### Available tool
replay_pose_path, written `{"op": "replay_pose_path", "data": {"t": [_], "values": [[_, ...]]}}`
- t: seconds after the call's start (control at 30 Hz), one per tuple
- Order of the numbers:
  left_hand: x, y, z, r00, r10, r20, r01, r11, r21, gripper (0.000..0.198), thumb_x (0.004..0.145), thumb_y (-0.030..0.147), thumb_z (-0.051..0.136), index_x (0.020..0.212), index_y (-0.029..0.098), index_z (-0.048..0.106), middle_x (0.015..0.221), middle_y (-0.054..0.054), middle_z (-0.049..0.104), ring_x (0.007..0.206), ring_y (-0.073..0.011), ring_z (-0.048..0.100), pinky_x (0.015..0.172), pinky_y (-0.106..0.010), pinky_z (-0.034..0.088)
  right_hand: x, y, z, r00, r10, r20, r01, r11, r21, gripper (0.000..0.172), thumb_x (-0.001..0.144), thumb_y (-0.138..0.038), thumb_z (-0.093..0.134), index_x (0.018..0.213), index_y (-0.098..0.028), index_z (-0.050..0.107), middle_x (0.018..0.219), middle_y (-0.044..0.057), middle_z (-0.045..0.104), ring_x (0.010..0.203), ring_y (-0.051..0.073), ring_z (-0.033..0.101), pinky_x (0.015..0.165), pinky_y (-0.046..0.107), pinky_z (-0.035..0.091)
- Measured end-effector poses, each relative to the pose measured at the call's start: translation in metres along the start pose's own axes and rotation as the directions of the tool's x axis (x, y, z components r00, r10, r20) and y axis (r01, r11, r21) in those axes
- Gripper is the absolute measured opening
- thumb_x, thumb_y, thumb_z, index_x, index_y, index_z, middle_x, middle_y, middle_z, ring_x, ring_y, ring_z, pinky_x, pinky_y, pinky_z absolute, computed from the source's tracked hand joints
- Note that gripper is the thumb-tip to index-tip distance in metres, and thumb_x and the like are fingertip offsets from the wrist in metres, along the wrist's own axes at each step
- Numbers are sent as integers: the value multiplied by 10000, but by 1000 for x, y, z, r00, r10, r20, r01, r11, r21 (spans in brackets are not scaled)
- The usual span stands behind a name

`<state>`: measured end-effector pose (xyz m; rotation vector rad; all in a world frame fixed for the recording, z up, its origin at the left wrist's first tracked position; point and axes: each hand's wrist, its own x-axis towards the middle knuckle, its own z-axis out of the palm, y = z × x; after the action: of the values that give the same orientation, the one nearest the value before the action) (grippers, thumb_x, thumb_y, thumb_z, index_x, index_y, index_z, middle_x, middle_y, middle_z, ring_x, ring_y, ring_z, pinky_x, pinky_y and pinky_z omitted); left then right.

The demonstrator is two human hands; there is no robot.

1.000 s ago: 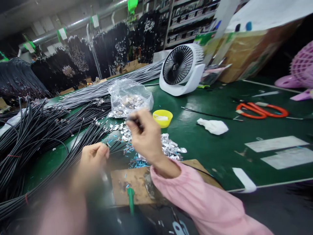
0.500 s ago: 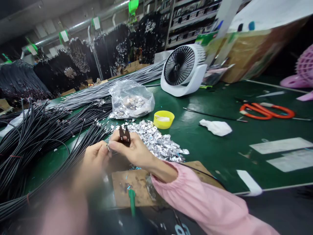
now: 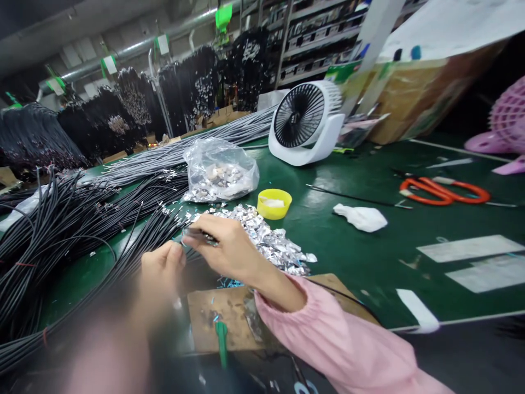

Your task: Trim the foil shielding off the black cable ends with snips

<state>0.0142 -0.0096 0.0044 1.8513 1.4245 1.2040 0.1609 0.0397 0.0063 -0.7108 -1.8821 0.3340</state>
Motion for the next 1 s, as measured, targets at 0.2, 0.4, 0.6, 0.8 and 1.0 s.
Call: {"op": "replay_pose_path", "data": {"t": [0.2, 0.4, 0.6, 0.8, 1.0], "values": [[2, 3, -3, 996, 19, 86, -16, 999, -32, 372, 911, 316, 377, 566, 178, 393, 520, 45, 359, 490, -82, 332, 476, -233, 235, -6, -5, 16, 971, 176, 159, -225, 897, 380, 377, 906, -377, 385, 579, -192, 393, 490, -47, 375, 401, 70, 316, 383, 210, 272], [-1, 4, 2, 999, 31, -14, -31, 999, 43, 364, 906, 298, 380, 563, 178, 405, 529, 35, 371, 503, -90, 336, 486, -243, 225, -6, -5, 6, 967, -119, -224, 76, 978, -195, 238, 837, -155, 476, 601, -188, 462, 539, -4, 465, 477, 96, 403, 455, 234, 312], [2, -1, -3, 1000, 8, 3, -7, 999, -35, 397, 898, 328, 378, 530, 180, 378, 483, 54, 307, 460, -82, 280, 474, -240, 217, -1, 5, -7, 978, -47, -205, 17, 990, -142, 195, 850, -155, 488, 661, -195, 513, 572, 4, 549, 499, 112, 505, 469, 226, 385], [3, 0, -4, 1000, 23, 6, -23, 999, 44, 394, 909, 310, 383, 538, 177, 365, 501, 50, 338, 471, -78, 312, 478, -237, 225, -7, 4, 4, 969, -241, 52, 245, 966, -85, 136, 830, -79, 456, 811, -151, 570, 735, 58, 614, 643, 128, 568, 543, 221, 447], [1, 0, -3, 997, 77, 18, -79, 968, 238, 325, 907, 247, 383, 595, 176, 442, 522, 45, 378, 477, -84, 320, 486, -246, 221, -5, -1, 3, 988, -124, 93, 123, 992, 16, 266, 865, -172, 476, 600, -161, 488, 555, -6, 470, 511, 89, 423, 473, 209, 347]]}}
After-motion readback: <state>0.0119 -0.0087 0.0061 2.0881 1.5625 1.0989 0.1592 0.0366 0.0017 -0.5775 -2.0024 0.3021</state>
